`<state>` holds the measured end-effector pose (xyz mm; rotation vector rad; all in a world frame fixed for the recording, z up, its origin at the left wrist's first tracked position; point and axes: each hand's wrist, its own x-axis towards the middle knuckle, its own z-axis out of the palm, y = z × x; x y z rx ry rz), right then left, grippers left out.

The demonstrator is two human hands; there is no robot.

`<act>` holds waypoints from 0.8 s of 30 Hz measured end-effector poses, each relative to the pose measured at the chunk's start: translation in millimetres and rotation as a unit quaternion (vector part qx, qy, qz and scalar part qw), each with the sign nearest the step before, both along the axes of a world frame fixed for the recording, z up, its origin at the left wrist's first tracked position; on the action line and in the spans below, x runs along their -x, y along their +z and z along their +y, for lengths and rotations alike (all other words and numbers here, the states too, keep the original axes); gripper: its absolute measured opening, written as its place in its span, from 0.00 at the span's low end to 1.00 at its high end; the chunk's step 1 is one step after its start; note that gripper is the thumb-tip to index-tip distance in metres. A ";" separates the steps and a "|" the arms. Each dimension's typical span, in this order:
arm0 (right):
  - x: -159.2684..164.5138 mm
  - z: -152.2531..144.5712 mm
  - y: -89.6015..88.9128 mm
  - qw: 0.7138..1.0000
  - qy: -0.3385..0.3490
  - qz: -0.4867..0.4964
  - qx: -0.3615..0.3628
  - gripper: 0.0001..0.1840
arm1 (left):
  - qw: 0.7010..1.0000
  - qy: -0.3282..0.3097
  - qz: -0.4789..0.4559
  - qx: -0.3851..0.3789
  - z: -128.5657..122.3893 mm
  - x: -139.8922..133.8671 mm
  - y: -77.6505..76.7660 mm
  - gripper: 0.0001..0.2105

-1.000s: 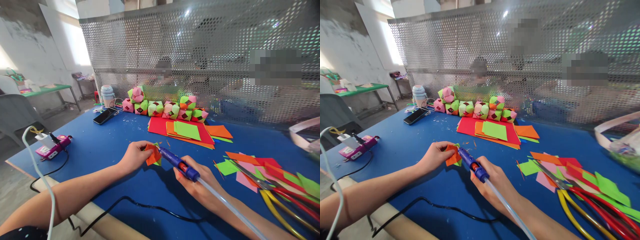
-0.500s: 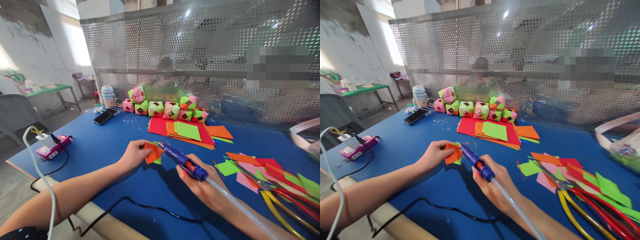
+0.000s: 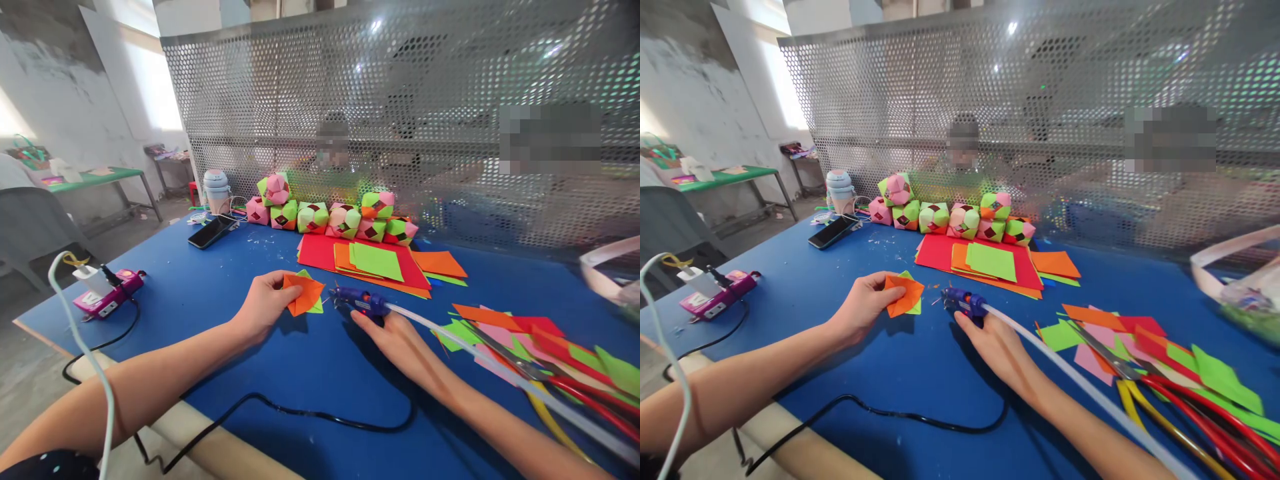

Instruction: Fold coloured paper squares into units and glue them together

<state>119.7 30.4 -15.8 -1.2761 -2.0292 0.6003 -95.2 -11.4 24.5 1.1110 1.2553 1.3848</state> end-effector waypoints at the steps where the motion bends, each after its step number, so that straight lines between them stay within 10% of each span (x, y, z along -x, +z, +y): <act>1: -0.3 2.0 -2.9 1.000 0.005 -0.019 0.006 0.21 | 1.000 0.001 -0.001 0.002 -1.1 -0.9 1.0 0.06; 15: -40.6 -44.6 1.7 0.998 -0.031 -0.055 0.002 0.15 | 0.997 -0.015 0.074 -0.020 -16.2 -12.3 2.1 0.08; 18: -37.0 -69.3 9.9 0.987 0.056 -0.100 -0.110 0.10 | 0.987 -0.032 0.147 -0.049 -20.3 -16.7 3.0 0.09; 24: 5.7 -72.5 31.9 0.870 0.165 -0.272 -0.376 0.20 | 0.973 -0.061 0.209 -0.082 -26.8 -21.9 3.1 0.10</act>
